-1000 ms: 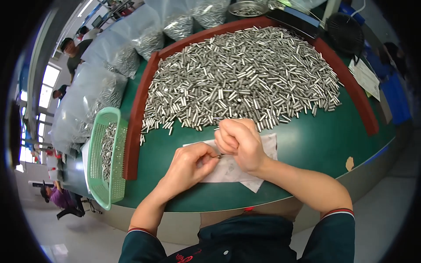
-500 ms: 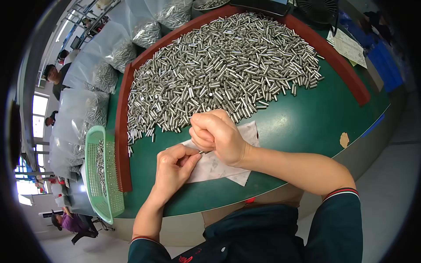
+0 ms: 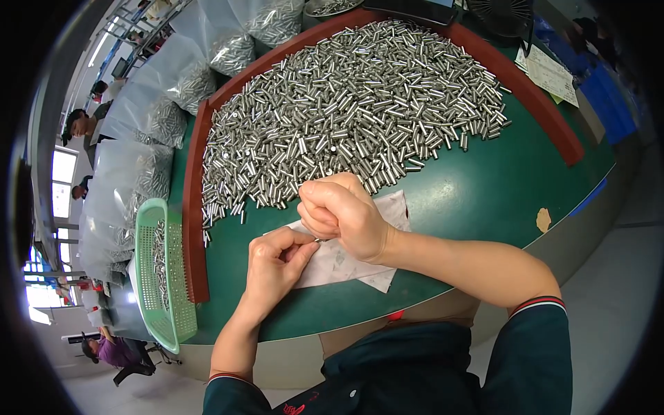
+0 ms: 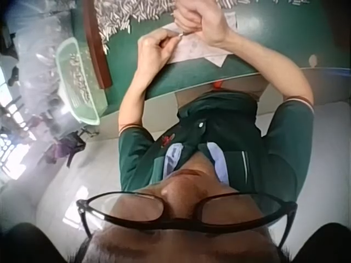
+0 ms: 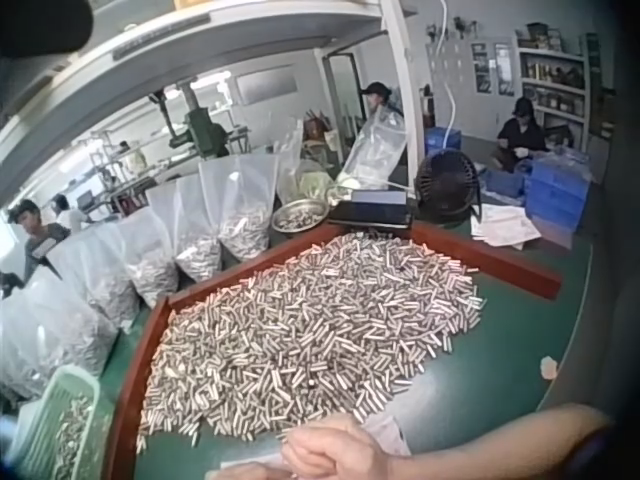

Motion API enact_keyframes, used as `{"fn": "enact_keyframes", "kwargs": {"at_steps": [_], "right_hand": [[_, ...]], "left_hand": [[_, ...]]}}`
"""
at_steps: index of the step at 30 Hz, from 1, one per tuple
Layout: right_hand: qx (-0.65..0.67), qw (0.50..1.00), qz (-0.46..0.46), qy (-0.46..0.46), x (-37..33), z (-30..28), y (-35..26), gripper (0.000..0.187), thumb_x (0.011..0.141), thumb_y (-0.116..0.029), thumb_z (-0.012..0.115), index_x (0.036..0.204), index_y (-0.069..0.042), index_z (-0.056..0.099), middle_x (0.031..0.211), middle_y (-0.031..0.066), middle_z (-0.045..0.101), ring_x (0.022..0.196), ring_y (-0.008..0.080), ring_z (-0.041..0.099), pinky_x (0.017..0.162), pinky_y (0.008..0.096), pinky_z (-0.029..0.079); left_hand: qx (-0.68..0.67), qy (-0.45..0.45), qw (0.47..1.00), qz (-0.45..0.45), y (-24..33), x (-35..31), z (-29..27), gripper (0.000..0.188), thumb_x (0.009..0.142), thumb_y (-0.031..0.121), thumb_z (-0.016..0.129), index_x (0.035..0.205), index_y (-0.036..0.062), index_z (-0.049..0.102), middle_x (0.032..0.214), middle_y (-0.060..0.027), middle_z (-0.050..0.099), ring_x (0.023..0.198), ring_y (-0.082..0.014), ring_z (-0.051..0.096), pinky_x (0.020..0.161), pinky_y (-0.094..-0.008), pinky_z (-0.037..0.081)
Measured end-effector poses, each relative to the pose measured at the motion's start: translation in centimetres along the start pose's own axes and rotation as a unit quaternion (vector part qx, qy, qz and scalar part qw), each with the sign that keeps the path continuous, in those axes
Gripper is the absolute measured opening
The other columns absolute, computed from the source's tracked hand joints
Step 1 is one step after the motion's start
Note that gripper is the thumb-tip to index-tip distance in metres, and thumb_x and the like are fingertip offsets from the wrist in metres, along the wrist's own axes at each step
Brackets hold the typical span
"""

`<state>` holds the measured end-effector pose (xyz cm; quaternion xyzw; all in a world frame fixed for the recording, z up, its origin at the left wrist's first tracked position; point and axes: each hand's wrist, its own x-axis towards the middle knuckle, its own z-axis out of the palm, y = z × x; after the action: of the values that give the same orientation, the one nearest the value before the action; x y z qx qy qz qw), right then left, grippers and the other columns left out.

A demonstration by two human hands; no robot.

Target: Inspecting and assembling small metal cylindrical components by inserting pins.

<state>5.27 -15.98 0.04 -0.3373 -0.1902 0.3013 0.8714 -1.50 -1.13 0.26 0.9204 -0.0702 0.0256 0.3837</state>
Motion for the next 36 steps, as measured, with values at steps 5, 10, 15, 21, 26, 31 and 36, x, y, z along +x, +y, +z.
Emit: {"fn": "enact_keyframes", "kwargs": {"at_steps": [5, 10, 15, 21, 26, 31, 36], "right_hand": [[-0.017, 1.000, 0.002, 0.000, 0.2, 0.3, -0.1, 0.040, 0.085, -0.021, 0.036, 0.048, -0.011, 0.026, 0.043, -0.0017, 0.025, 0.040, 0.0087, 0.020, 0.040, 0.0247, 0.017], [-0.012, 1.000, -0.016, 0.004, -0.1, 0.2, -0.2, 0.038, 0.084, -0.019, 0.035, 0.048, -0.011, 0.027, 0.042, -0.0020, 0.025, 0.038, 0.0086, 0.019, 0.040, 0.0249, 0.018], [0.009, 1.000, 0.003, 0.003, -0.2, 0.1, 0.3, 0.038, 0.084, -0.018, 0.037, 0.048, -0.009, 0.028, 0.043, -0.0011, 0.027, 0.042, 0.0078, 0.022, 0.042, 0.0239, 0.018], [0.000, 1.000, 0.011, 0.016, 0.0, 0.0, 0.0, 0.038, 0.083, -0.018, 0.035, 0.047, -0.010, 0.027, 0.042, -0.0008, 0.027, 0.041, 0.0085, 0.022, 0.042, 0.0243, 0.019], [-0.018, 1.000, 0.005, 0.021, 0.3, 0.2, 0.0, 0.038, 0.082, -0.020, 0.036, 0.046, -0.011, 0.027, 0.040, -0.0014, 0.025, 0.038, 0.0091, 0.017, 0.040, 0.0256, 0.018], [0.006, 1.000, 0.011, 0.013, 0.1, 0.1, 0.1, 0.037, 0.082, -0.018, 0.035, 0.047, -0.010, 0.026, 0.042, -0.0014, 0.024, 0.040, 0.0087, 0.020, 0.041, 0.0246, 0.018], [-0.001, 1.000, 0.015, 0.014, 0.0, 0.2, 0.0, 0.038, 0.084, -0.020, 0.035, 0.048, -0.010, 0.027, 0.042, -0.0008, 0.025, 0.040, 0.0088, 0.019, 0.041, 0.0250, 0.018]], "left_hand": [[0.005, 0.010, 1.000, 0.010, 0.0, 0.1, -0.4, 0.007, 0.067, 0.004, 0.065, 0.070, 0.0006, 0.059, 0.054, -0.0063, 0.050, 0.043, -0.0140, 0.044, 0.042, -0.0270, 0.036], [-0.370, -0.022, 0.916, -0.154, -1.2, 0.3, -1.6, 0.009, 0.078, 0.008, 0.061, 0.081, 0.0016, 0.056, 0.065, 0.0006, 0.050, 0.055, -0.0055, 0.041, 0.050, -0.0192, 0.033], [-0.661, -0.070, 0.711, -0.228, -2.8, 0.5, -2.7, 0.015, 0.084, 0.013, 0.053, 0.091, 0.0002, 0.053, 0.078, -0.0044, 0.055, 0.055, -0.0040, 0.034, 0.049, -0.0165, 0.029], [-0.659, -0.063, 0.709, -0.243, -2.7, 1.0, -2.8, 0.020, 0.084, 0.012, 0.052, 0.097, -0.0025, 0.053, 0.079, -0.0049, 0.056, 0.055, -0.0041, 0.035, 0.049, -0.0165, 0.031], [-0.659, -0.049, 0.707, -0.251, -2.8, 1.0, -3.2, 0.020, 0.085, 0.012, 0.050, 0.097, -0.0033, 0.053, 0.080, -0.0077, 0.057, 0.057, -0.0059, 0.039, 0.050, -0.0180, 0.033], [-0.679, 0.082, 0.703, -0.195, -4.4, 1.0, -6.0, 0.034, 0.088, 0.030, 0.040, 0.069, 0.0031, 0.047, 0.069, -0.0108, 0.050, 0.057, -0.0140, 0.041, 0.049, -0.0245, 0.033], [-0.308, 0.152, 0.918, -0.197, -5.8, 1.2, -7.3, 0.024, 0.082, 0.021, 0.057, 0.068, 0.0018, 0.054, 0.051, 0.0067, 0.038, 0.044, -0.0029, 0.028, 0.041, -0.0212, 0.023]]}}
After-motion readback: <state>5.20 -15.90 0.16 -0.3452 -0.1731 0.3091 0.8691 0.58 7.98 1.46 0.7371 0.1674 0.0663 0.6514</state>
